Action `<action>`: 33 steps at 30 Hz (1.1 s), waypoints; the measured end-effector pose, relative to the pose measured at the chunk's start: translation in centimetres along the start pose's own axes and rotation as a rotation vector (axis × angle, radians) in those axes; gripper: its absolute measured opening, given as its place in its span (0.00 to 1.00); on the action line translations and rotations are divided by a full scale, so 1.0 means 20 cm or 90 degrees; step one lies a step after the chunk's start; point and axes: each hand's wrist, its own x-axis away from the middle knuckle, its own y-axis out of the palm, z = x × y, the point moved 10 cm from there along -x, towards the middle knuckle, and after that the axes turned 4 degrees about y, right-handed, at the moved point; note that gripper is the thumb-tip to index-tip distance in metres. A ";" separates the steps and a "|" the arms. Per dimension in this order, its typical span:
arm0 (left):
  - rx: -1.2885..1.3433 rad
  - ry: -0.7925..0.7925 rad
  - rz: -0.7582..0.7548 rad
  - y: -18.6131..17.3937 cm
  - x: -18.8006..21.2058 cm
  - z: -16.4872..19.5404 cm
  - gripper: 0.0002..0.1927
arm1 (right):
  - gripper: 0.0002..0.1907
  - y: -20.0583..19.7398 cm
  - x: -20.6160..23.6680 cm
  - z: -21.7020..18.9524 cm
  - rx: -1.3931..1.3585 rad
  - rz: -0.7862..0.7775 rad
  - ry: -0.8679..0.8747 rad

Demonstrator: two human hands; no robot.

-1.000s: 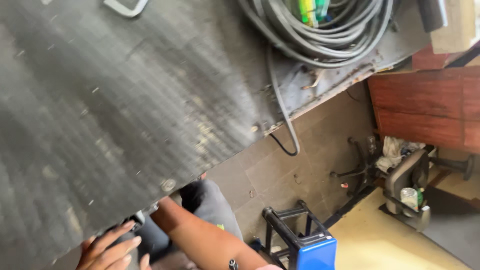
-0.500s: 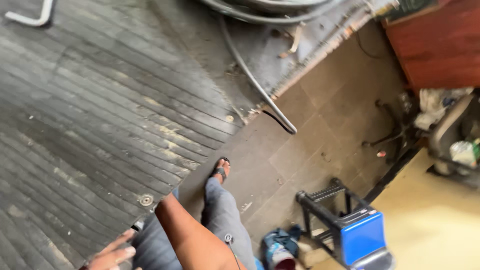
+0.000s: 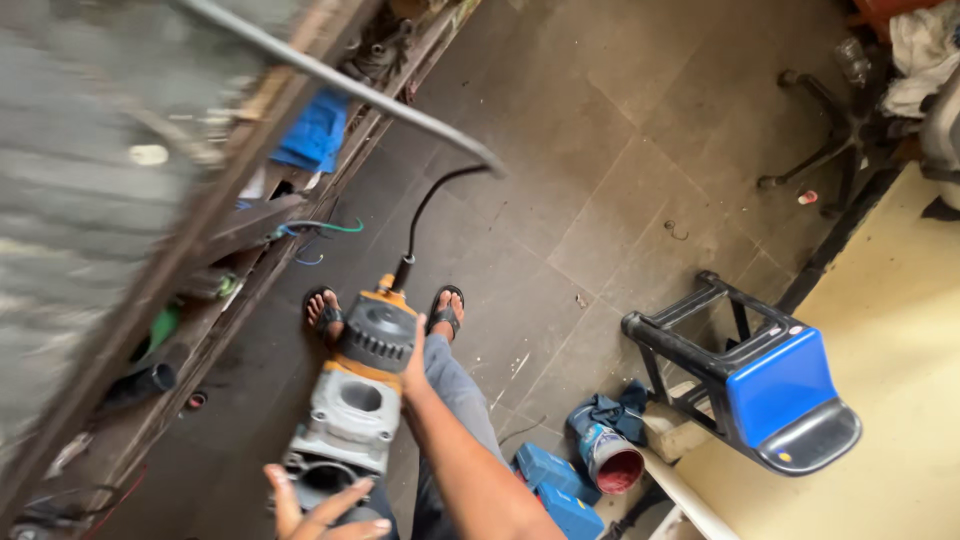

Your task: The person applies grease to a metal piston and to the inside of the demolition hammer cylinder, then inserts the piston into the cylinder. They use a metal sleeve to press the piston fully into the housing, then hold the tool between their legs and work on its lower end by hand.

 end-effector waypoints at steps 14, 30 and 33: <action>0.221 -0.038 -0.071 1.19 0.18 -0.23 0.12 | 0.48 -1.17 -0.28 -0.72 0.379 0.358 -0.039; 0.207 -0.073 -0.262 1.97 0.38 -0.89 0.14 | 0.54 -1.82 -0.77 -0.75 0.305 0.231 0.227; 0.207 -0.047 -0.339 2.16 0.47 -0.95 0.14 | 0.56 -1.95 -0.83 -0.84 0.366 0.249 0.197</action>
